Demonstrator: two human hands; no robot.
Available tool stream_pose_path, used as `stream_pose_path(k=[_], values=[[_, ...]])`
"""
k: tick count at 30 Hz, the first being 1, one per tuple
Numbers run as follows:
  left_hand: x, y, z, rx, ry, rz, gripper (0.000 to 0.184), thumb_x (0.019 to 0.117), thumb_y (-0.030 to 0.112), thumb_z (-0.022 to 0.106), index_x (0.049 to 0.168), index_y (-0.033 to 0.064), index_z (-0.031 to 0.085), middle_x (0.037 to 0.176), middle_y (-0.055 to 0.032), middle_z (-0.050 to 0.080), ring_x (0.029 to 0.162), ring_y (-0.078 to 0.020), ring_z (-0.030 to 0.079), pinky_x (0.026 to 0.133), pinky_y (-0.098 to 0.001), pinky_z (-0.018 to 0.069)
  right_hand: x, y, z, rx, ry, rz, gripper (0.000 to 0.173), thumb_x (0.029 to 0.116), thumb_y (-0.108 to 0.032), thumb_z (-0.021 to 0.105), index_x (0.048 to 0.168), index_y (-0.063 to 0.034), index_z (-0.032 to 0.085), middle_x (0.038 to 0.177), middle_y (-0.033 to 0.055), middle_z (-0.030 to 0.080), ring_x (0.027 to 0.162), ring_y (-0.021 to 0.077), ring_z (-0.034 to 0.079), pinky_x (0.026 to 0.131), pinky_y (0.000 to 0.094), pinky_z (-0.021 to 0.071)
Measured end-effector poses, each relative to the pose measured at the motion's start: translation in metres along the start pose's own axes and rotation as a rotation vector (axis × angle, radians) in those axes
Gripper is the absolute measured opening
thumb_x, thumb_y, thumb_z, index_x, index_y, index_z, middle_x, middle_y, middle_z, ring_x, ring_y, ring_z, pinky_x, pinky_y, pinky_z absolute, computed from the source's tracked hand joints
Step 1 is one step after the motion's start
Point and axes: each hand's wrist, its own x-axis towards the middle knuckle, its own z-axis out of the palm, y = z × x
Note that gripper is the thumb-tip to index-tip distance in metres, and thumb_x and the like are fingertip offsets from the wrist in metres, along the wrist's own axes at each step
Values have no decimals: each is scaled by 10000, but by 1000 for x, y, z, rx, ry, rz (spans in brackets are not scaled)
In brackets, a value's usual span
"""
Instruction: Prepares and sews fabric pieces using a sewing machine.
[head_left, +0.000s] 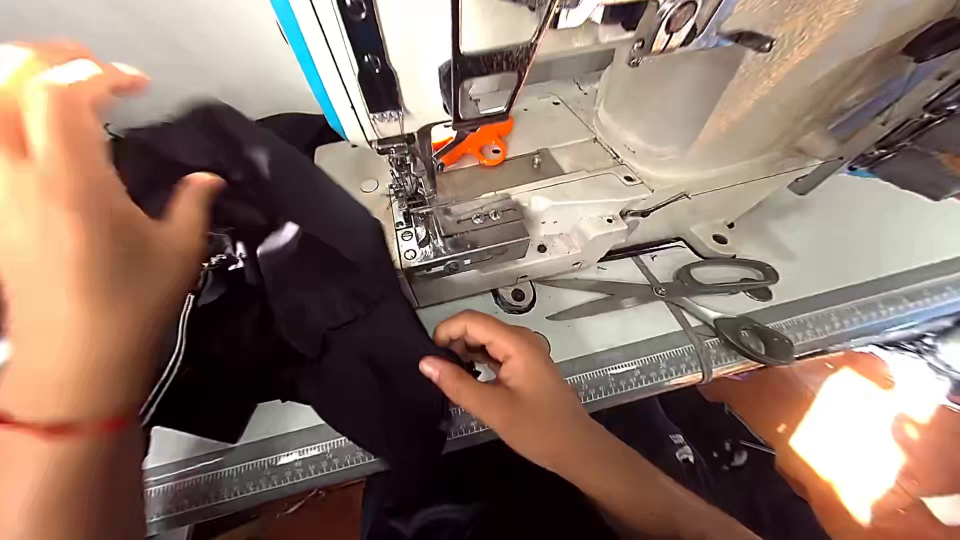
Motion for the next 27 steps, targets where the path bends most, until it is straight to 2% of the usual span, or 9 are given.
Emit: stream_pose_path(k=[2,3,4,6,13,18,21,25,27], values=[[-37,72,9,-161,35,-50,383,1006,241,645,1266,-34,587,1256,-230,620,1178,-318,602,991,-486,496,0,8,-2,26,30,59,140,975,-175,667,1007,-44,707,886,-25,698,832,-17,654,772,171,559],[-60,100,16,-238,80,-82,269,1007,261,647,1144,30,624,1119,-128,661,1052,-197,643,905,-376,532,0,8,-4,50,30,81,129,970,-173,669,1004,-54,706,895,-30,691,843,-15,650,780,173,556],[-80,123,24,-314,107,-114,178,1009,285,645,1053,114,629,1028,-21,659,975,-83,646,856,-262,539,-1,8,-6,82,19,97,117,966,-167,670,1001,-59,701,899,-35,690,849,-16,650,784,174,553],[-104,156,38,-488,108,-173,139,1003,293,668,1005,170,605,977,54,633,916,8,628,816,-153,524,-2,6,-9,173,-22,117,108,960,-130,673,1027,-47,688,928,-28,697,891,-9,662,830,189,566],[-121,189,72,-600,104,-354,270,924,281,739,1057,128,560,1017,27,629,972,28,615,859,-112,510,-7,6,-7,144,13,-28,120,916,-129,755,959,-42,684,932,-16,688,931,-1,654,867,181,556],[-117,186,67,-577,109,-312,68,968,166,628,966,102,650,963,18,702,949,13,663,819,-124,548,-9,11,-12,77,73,-30,141,891,-173,789,924,-77,691,905,-20,693,896,8,660,812,165,558],[-118,179,56,-669,121,-385,90,998,138,583,1024,146,669,1018,90,707,961,52,655,813,-108,540,-11,15,-14,80,82,-18,86,904,-109,753,939,-90,677,905,-26,684,898,14,659,819,176,562],[-109,184,49,-705,145,-388,208,1042,116,377,1005,162,577,961,125,623,959,92,586,861,-87,458,-9,21,-1,-179,134,-128,204,834,-71,718,1007,-116,620,969,-21,655,935,14,645,796,165,561],[-108,188,50,-629,152,-343,148,1038,159,395,990,151,535,933,86,594,936,78,579,848,-88,451,-6,22,5,-321,156,-205,241,797,-82,752,1021,-88,665,971,11,679,922,39,651,779,160,551]])
